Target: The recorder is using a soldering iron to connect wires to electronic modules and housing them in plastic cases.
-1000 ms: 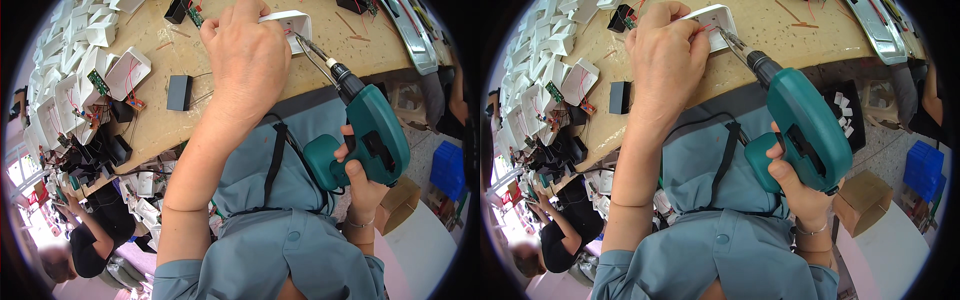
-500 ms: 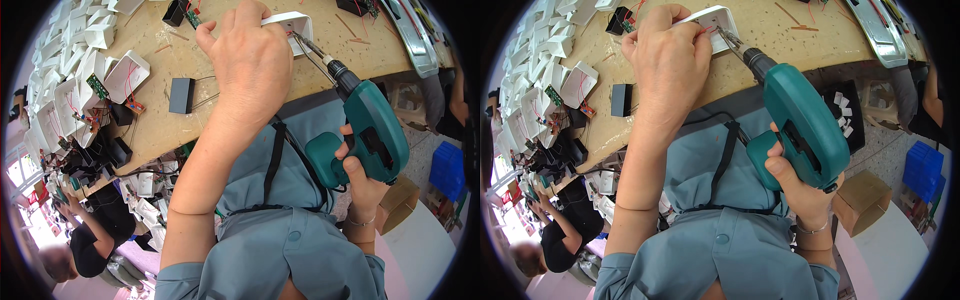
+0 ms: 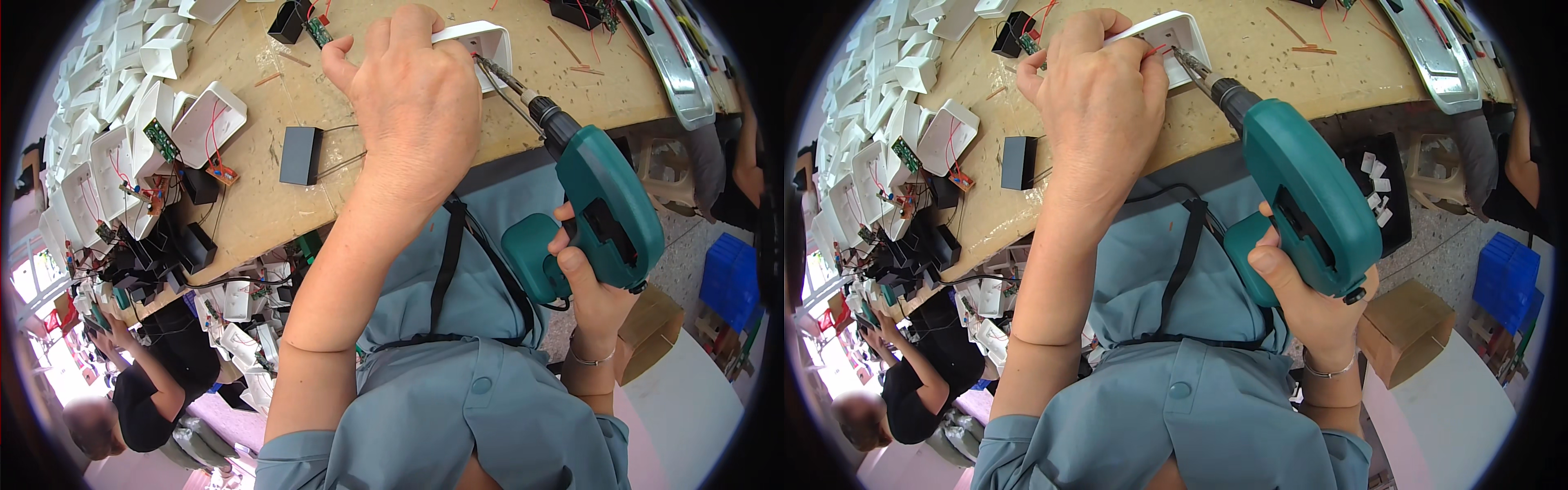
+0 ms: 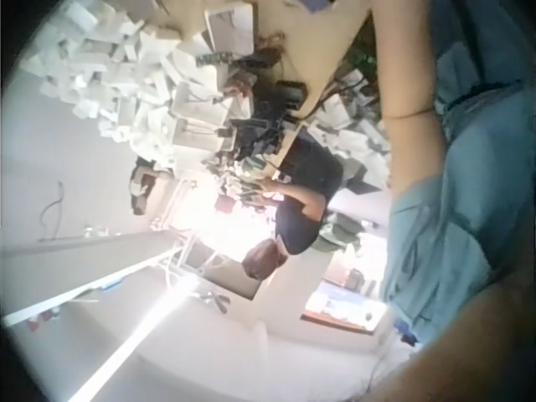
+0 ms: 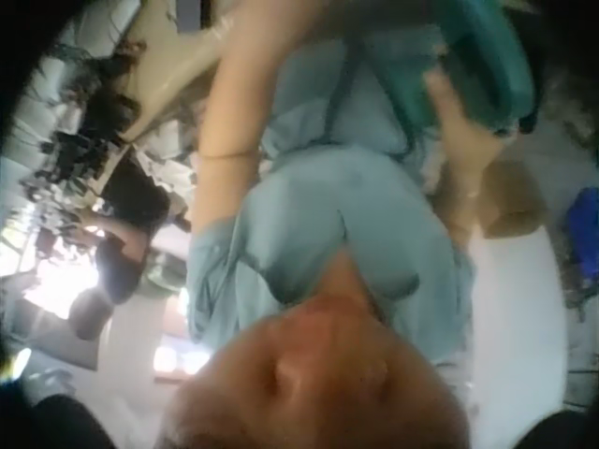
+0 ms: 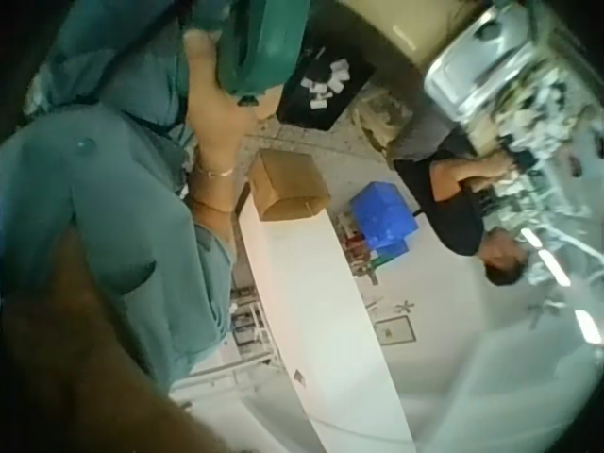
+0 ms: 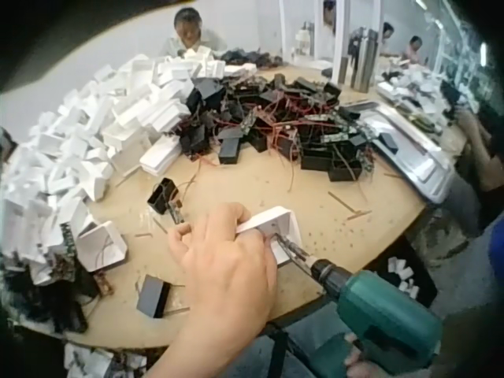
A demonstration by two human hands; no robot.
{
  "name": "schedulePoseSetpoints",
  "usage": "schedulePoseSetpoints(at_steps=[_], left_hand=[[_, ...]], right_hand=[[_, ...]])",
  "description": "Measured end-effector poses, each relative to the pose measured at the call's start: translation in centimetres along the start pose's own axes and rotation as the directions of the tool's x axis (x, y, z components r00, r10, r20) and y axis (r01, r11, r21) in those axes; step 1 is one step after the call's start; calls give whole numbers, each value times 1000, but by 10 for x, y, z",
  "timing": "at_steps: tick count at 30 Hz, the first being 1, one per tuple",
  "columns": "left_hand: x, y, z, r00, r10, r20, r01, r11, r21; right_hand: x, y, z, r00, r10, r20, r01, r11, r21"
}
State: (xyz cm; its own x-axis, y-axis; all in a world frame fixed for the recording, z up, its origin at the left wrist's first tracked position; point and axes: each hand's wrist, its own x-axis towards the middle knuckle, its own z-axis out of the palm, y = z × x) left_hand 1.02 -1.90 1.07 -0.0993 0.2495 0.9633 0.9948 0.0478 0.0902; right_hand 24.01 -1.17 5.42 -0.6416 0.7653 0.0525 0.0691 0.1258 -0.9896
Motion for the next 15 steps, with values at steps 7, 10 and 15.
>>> schedulePoseSetpoints(at_steps=[7, 10, 15], left_hand=[[31, 31, -30, 750, -391, 533, 279, 918, 281], [22, 24, -21, 759, -382, 527, 274, 922, 274], [-7, -1, 5, 999, 18, -30, -17, 999, 43]], right_hand=[[-3, -2, -3, 999, 43, 0, -43, 997, -57], [-4, -2, -6, 999, 38, -5, -39, 996, -86], [-2, -5, -3, 998, 59, -14, -60, 998, -33]])
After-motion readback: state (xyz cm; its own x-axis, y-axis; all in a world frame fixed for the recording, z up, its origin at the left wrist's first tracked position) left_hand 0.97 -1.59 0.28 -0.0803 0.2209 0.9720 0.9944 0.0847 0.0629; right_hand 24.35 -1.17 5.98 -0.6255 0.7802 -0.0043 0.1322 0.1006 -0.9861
